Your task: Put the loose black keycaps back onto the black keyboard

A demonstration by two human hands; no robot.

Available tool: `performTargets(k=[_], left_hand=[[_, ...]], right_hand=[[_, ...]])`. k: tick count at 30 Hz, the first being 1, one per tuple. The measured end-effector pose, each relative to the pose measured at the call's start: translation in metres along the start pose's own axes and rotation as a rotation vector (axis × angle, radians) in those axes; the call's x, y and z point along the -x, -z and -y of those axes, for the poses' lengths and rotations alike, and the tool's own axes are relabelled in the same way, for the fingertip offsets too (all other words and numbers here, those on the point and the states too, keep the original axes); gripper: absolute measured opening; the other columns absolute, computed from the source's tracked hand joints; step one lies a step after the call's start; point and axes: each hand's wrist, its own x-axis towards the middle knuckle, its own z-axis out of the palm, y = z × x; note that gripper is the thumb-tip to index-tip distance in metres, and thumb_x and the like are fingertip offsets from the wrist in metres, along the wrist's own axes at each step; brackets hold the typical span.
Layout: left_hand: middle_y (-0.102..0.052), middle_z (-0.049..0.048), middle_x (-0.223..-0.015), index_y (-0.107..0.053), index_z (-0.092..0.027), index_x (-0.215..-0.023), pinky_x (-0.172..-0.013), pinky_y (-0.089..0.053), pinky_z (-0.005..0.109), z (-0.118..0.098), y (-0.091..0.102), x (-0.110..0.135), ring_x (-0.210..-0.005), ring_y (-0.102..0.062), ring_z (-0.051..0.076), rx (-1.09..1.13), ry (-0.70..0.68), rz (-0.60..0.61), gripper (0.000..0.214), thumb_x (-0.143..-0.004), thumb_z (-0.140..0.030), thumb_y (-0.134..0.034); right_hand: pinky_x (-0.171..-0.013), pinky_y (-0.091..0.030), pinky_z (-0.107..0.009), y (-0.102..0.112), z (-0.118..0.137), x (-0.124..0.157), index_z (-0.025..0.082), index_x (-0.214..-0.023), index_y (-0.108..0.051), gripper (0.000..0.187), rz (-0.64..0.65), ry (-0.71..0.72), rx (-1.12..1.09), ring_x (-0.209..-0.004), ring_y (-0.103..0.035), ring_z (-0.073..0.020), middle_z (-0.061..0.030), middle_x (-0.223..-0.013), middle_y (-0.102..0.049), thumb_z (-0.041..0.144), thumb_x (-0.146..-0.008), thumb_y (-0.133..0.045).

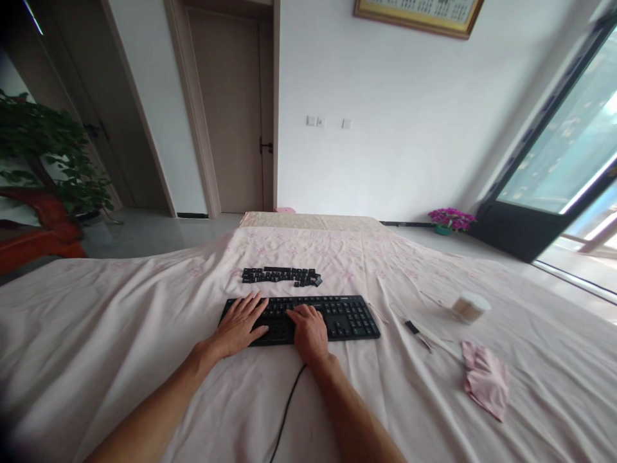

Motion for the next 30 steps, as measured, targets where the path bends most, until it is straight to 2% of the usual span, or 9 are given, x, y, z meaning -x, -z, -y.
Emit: performTargets(k=[3, 5, 9, 11, 14, 19, 24, 30], left_hand=[[-0.030, 0.0086, -0.152, -0.034, -0.025, -0.144, -0.111, -0.021, 0.048, -0.001, 0.001, 0.001, -0.140, -0.025, 0.028, 0.019, -0.020, -0.021, 0.063, -0.088, -0.053, -0.042], [-0.037, 0.0072, -0.149, -0.039, -0.027, -0.141, -0.111, -0.023, 0.049, -0.001, 0.002, 0.002, -0.138, -0.030, 0.027, 0.032, 0.004, -0.076, 0.056, -0.090, -0.050, -0.041], [-0.050, 0.0099, -0.139, -0.051, -0.023, -0.132, -0.109, -0.027, 0.051, 0.003, -0.001, 0.005, -0.131, -0.041, 0.027, 0.030, 0.261, -0.250, 0.044, -0.093, -0.039, -0.039], [-0.052, 0.0116, -0.136, -0.053, -0.021, -0.129, -0.107, -0.030, 0.051, 0.006, -0.004, 0.005, -0.129, -0.043, 0.028, 0.036, 0.350, -0.286, 0.041, -0.092, -0.035, -0.041], [-0.055, 0.0115, -0.133, -0.057, -0.018, -0.125, -0.107, -0.035, 0.047, 0.012, -0.007, 0.005, -0.129, -0.043, 0.027, 0.107, 0.342, -0.280, 0.040, -0.090, -0.034, -0.045], [-0.058, 0.0078, -0.129, -0.060, -0.021, -0.119, -0.105, -0.040, 0.042, 0.020, -0.006, 0.004, -0.127, -0.046, 0.023, 0.259, 0.343, -0.310, 0.035, -0.089, -0.030, -0.045], [-0.059, 0.0078, -0.127, -0.062, -0.019, -0.116, -0.107, -0.038, 0.042, 0.020, -0.006, 0.003, -0.126, -0.047, 0.023, 0.300, 0.345, -0.317, 0.033, -0.088, -0.026, -0.046], [-0.060, 0.0078, -0.125, -0.062, -0.019, -0.114, -0.107, -0.039, 0.042, 0.018, -0.003, 0.002, -0.124, -0.048, 0.023, 0.299, 0.333, -0.322, 0.032, -0.087, -0.025, -0.047]], right_hand=[[-0.087, -0.040, -0.028, 0.002, 0.000, -0.001, 0.031, -0.120, -0.064, 0.045, 0.000, -0.001, -0.035, -0.096, -0.054, -0.0180, -0.0034, -0.107, -0.065, 0.010, -0.086, -0.044], [-0.086, -0.040, -0.026, 0.004, -0.003, -0.004, 0.031, -0.119, -0.064, 0.041, -0.002, -0.007, -0.086, -0.095, -0.056, -0.0164, -0.0021, -0.105, -0.065, 0.014, -0.088, -0.044], [-0.085, -0.042, -0.024, 0.009, -0.013, -0.025, 0.031, -0.115, -0.066, 0.030, -0.059, -0.079, -0.145, -0.097, -0.057, -0.0152, -0.0006, -0.103, -0.066, 0.028, -0.091, -0.048], [-0.085, -0.041, -0.025, 0.011, -0.019, -0.044, 0.030, -0.108, -0.069, 0.026, -0.077, -0.120, -0.099, -0.098, -0.056, -0.0163, -0.0008, -0.103, -0.066, 0.031, -0.090, -0.050], [-0.082, -0.040, -0.025, 0.011, -0.027, -0.078, 0.031, -0.106, -0.070, 0.025, -0.063, -0.159, 0.009, -0.099, -0.055, -0.0168, -0.0017, -0.104, -0.064, 0.032, -0.090, -0.050], [-0.080, -0.037, -0.028, 0.004, -0.033, -0.117, 0.027, -0.094, -0.073, 0.025, 0.081, -0.121, 0.260, -0.098, -0.051, -0.0191, -0.0060, -0.103, -0.062, 0.030, -0.091, -0.049], [-0.084, -0.034, -0.031, -0.006, -0.035, -0.127, 0.022, -0.082, -0.074, 0.018, 0.143, -0.060, 0.290, -0.100, -0.049, -0.0215, -0.0086, -0.097, -0.063, 0.025, -0.086, -0.057], [-0.084, -0.034, -0.028, -0.010, -0.035, -0.131, 0.024, -0.087, -0.072, 0.012, 0.211, -0.063, 0.249, -0.102, -0.054, -0.0185, -0.0044, -0.102, -0.066, 0.024, -0.082, -0.061]])
